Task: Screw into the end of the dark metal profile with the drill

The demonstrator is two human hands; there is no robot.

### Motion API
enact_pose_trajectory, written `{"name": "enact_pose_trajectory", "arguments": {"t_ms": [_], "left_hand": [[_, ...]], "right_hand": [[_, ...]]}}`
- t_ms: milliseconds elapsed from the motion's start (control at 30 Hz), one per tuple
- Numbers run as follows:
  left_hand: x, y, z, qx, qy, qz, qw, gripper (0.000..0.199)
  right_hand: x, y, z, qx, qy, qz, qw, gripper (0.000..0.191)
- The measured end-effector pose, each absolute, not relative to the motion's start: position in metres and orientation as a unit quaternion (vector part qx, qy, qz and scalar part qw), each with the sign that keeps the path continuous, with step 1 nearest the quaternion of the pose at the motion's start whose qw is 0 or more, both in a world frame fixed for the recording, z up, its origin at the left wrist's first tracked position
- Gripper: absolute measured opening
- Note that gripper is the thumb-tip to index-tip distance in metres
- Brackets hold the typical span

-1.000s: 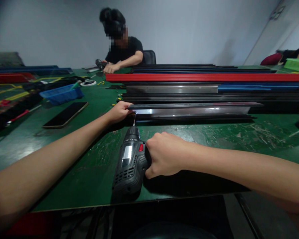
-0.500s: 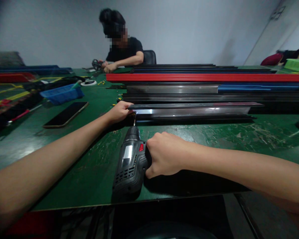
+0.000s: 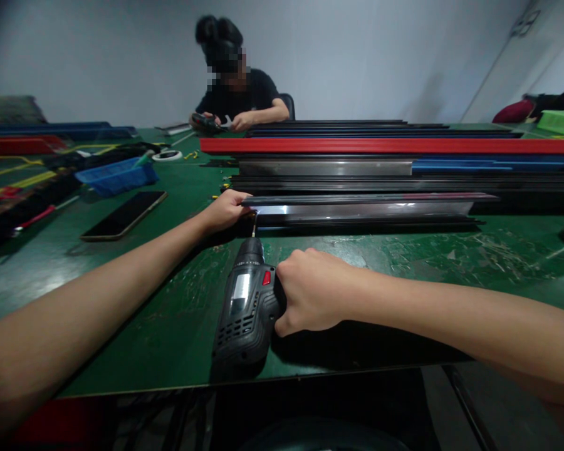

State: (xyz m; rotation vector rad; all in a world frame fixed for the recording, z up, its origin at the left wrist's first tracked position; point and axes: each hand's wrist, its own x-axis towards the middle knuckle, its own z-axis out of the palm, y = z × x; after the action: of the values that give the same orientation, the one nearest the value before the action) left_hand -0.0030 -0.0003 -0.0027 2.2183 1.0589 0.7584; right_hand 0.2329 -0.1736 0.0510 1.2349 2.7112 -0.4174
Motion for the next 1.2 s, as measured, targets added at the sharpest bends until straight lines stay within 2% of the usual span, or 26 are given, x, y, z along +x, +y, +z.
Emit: {"name": "enact_pose_trajectory", "arguments": {"t_ms": [1200], "left_hand": [[-0.0027, 0.0022, -0.0047, 0.831, 0.386, 0.288, 0.277, 0.022]], "right_hand": [[0.2322, -0.1739, 0.0512, 0.413, 0.897, -0.138, 0.074, 0.048]]}}
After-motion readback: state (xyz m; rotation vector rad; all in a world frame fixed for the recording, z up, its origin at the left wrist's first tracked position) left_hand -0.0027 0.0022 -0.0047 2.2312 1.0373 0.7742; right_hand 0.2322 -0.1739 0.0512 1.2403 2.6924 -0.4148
